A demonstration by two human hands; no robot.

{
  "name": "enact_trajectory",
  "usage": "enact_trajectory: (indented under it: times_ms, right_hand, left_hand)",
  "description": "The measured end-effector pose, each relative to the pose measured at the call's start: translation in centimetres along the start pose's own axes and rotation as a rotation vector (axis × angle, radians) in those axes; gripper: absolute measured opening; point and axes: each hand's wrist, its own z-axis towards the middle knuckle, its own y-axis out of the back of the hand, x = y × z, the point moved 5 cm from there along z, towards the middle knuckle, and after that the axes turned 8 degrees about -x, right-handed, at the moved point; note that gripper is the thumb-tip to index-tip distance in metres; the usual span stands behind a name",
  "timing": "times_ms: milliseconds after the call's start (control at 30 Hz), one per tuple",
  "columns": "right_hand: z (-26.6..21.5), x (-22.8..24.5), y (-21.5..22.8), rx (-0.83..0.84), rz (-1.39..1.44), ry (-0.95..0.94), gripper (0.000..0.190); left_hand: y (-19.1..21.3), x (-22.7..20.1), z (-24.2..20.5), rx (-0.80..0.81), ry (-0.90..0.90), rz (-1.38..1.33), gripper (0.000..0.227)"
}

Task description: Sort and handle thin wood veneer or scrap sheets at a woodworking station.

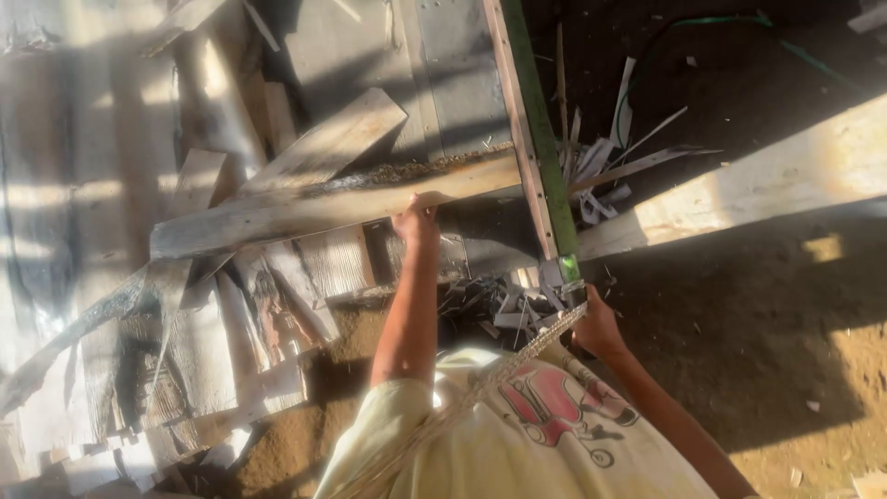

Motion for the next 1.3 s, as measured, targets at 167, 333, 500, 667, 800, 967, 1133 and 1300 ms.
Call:
enact_trajectory:
  times_ms: [167,333,500,667,800,967,1133,1300]
  right_hand:
    - [-2.9,6.4,5.3,-0.031,-0.018,0.386,0.052]
    - [-6.0,9.7,7.4,0.021,0.010,0.148,0.048]
    - [-5.4,9.0,7.2,-0.039,-0.003,0.530,0.046]
    - [-5.9,9.5,7.6,-0.023,0.018,0.328,0.048]
    - [-5.5,8.9,7.6,-0.030,0.006,0.357,0.052]
    - [-7.9,12.3,8.7,0.074,0.027,0.271,0.068]
    - [-10.6,15.4,9.4,0.123,0.109,0.120,0.083]
    - [-10.1,14.2,9.0,0.075,0.124,0.053,0.075]
  left_hand:
    - [-1.8,-5.2,-3.7,0.096,-0.027,0.154,0.043]
    - [-1.8,-6.2,-8.4,0.446,-0.084,0.536,0.037]
    - [3.3,0.0,-15.2,0.509,0.042,0.999,0.032]
    - [13.8,5.3,-15.6,0.636,0.167,0.904,0.035]
    - [17.8,7.4,-14.7,0.963,-0.231,1.234,0.042]
    - [8.9,1.6,-21.1,0.698,-0.071,1.296,0.092]
    - [2.9,5.5,-15.4,0.708,-0.121,1.312,0.090]
    - [-1.6,5.2,-15.1,0.626,-0.123,1.365,0.091]
